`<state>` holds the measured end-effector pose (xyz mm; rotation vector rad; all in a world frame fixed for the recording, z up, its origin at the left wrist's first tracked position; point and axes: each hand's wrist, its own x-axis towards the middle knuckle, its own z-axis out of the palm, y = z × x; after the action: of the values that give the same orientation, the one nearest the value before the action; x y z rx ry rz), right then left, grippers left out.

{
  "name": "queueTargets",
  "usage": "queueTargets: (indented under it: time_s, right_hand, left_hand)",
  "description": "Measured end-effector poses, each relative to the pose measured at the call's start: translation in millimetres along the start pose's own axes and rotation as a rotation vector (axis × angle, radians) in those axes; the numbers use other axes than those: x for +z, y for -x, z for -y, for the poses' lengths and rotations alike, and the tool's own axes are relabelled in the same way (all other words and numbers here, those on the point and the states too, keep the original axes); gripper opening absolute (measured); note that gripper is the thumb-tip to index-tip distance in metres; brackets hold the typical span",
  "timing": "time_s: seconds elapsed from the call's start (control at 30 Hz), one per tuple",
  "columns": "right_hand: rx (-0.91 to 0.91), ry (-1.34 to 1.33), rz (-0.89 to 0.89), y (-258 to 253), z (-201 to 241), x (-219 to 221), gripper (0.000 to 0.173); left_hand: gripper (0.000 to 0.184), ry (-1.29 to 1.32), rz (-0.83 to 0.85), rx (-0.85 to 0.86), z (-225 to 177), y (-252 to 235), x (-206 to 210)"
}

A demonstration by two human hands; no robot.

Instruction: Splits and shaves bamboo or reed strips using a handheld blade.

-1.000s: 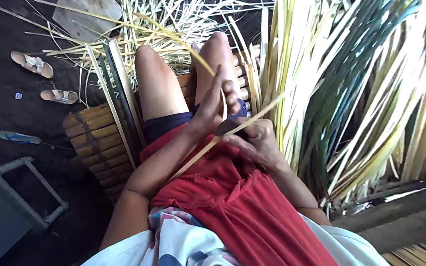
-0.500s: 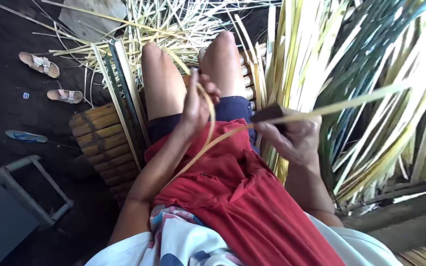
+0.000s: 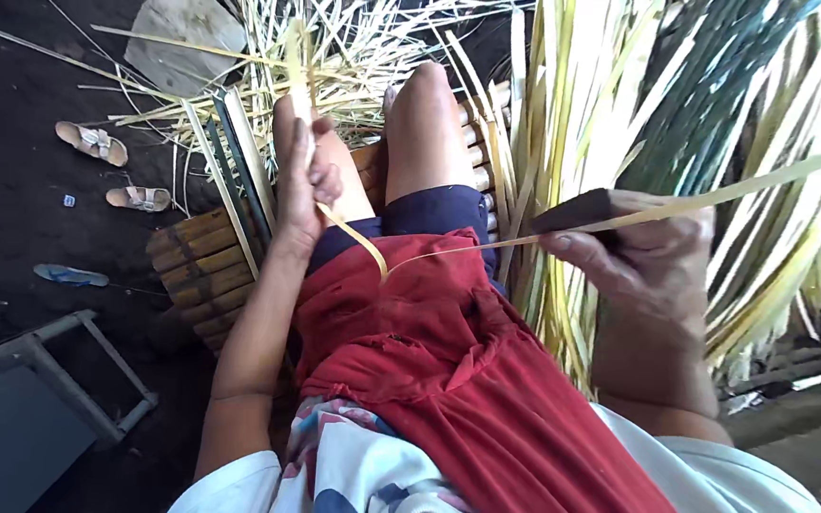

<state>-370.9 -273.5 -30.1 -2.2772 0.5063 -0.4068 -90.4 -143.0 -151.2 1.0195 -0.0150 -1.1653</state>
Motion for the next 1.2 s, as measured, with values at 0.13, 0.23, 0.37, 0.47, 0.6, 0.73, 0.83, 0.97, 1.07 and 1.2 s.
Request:
queueTargets:
  time_s: [0.13,0.23,0.37,0.47,0.6,0.73,0.83,0.97,1.07,1.2]
  right_hand:
    - [0.063,0.155,-0.006,-2.9,5.3,-38.2,0.039]
    - [0.214,0.298,-0.036,15.1,-7.7,-87.0,0.044]
    - [0.645,0.411,-0.208,45.3,-8.3,-154.1,0.036]
    - [0.985,0.392,-0.274,57.9,9.0,-184.0,0.021]
    - [1.255,0.285,-0.28,150.4,-47.9,-207.4,0.02]
    - [1.58,0.295,-0.373,254.5,-104.7,-202.5,0.03]
    - [1.67,0.453,-0.495,334.8,-145.0,-189.6,0.034]
    - [1.747,0.538,-0.65,321.8,-134.5,-168.4,0.048]
    - [1.655,0.583,-0.668,298.4,-131.3,-164.6,0.05]
    - [1.353,0.412,-0.599,254.5,-155.8,-129.6,0.048]
  left_hand:
    - [0.044,-0.069,-0.127,0.153,-27.7,-17.0,-24.8]
    - [0.045,-0.249,-0.128,0.296,-45.9,-20.8,-22.0]
    - [0.04,-0.462,-0.004,0.485,-61.8,-36.6,-22.8]
    - [0.041,-0.43,0.109,0.568,-54.8,-78.4,-34.6]
    - [0.036,-0.407,0.077,0.51,-36.0,-102.1,-34.3]
    - [0.034,-0.372,0.029,0.495,-20.5,-120.5,-52.0]
    - [0.032,-0.352,-0.017,0.504,-17.9,-128.8,-57.0]
    - [0.032,-0.336,-0.095,0.522,-18.2,-150.6,-44.5]
    - [0.035,-0.404,-0.137,0.401,-29.3,-145.3,10.8]
    - [0.052,-0.71,-0.16,-0.083,-27.2,-114.1,58.3]
